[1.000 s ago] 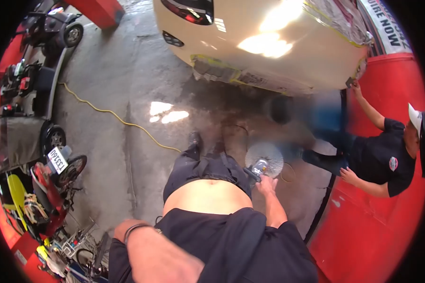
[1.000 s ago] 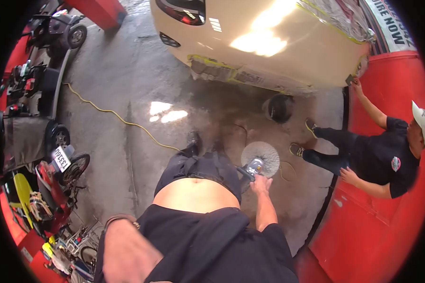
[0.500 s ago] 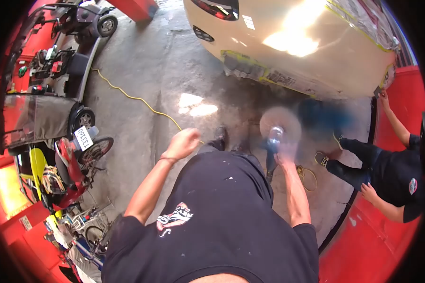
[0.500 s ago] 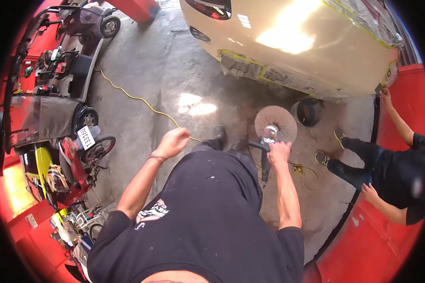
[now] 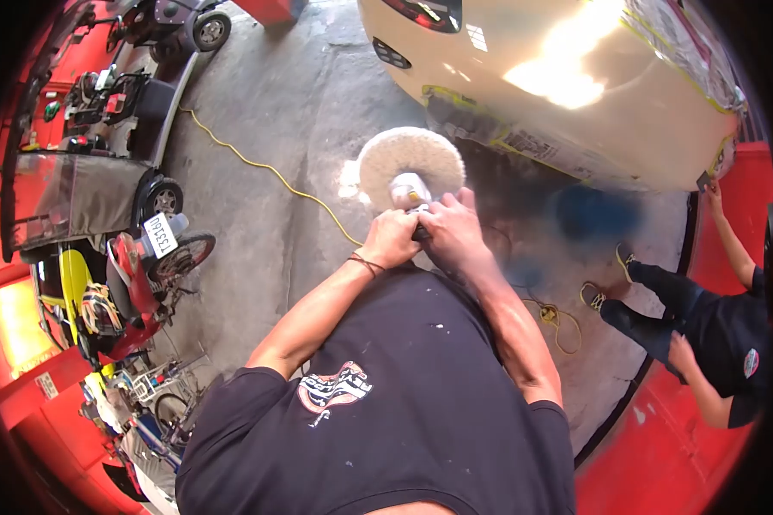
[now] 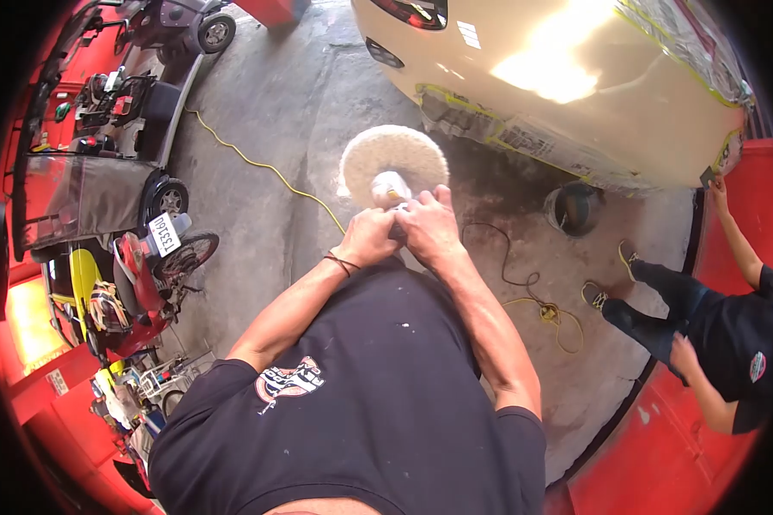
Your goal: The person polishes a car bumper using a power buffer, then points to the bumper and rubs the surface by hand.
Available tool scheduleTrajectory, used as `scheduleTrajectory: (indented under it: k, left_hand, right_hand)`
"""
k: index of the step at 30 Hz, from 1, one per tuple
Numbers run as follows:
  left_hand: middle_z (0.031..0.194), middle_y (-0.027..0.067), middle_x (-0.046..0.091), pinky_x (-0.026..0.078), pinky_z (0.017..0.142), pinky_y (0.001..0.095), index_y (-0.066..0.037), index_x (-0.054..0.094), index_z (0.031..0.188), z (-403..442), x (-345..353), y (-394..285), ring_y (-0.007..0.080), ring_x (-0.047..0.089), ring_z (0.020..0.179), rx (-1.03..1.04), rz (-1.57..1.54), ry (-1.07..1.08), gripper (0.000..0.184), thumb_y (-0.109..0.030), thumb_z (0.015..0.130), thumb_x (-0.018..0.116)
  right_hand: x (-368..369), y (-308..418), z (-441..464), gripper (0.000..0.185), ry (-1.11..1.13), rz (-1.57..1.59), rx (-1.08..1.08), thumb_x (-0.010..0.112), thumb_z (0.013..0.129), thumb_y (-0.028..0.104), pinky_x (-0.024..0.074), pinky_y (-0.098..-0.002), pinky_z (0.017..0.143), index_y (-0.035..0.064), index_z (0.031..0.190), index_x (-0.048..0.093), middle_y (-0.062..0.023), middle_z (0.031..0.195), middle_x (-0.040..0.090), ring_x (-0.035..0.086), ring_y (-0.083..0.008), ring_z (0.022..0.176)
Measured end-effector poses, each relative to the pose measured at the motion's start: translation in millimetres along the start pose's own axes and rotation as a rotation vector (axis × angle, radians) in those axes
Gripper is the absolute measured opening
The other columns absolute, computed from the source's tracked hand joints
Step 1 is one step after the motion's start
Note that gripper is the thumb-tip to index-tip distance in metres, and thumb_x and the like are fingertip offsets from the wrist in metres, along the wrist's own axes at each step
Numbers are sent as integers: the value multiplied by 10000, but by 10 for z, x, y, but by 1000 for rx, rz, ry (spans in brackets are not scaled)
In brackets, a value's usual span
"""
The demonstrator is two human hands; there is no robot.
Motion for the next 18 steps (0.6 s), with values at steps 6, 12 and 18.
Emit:
scheduleTrajectory:
  k: [6,12,18]
  left_hand:
    - [1097,266,794,599,949,553,-76,733,1209,-60,-232,931,477,757,1090,-169,-219,102,376,-269,894,804]
    - [1066,289,787,603,941,559,-23,760,1111,182,-531,2264,479,762,1059,-150,-309,185,411,-367,891,804]
    - [784,58,730,532,540,321,-31,769,1116,33,-963,3469,126,663,578,-416,-677,312,313,-269,940,872]
  right_hand:
    - [516,459,752,119,86,-50,-22,771,857,194,347,-590,1214,177,958,832,-30,1053,791,679,-238,1159]
    - [1086,966,1733,321,157,-172,143,852,815,302,329,-603,1222,198,1116,813,-65,1292,705,580,-277,1357]
    - [815,1059,2246,668,-107,69,402,783,873,187,421,-551,1207,204,1521,621,-98,1585,559,503,-322,1498]
Point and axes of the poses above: each hand's wrist, its own z-axis towards the middle knuckle, its own x-axis out of the palm, y = z × x, the point moved 8 cm from there along z, towards the middle knuckle
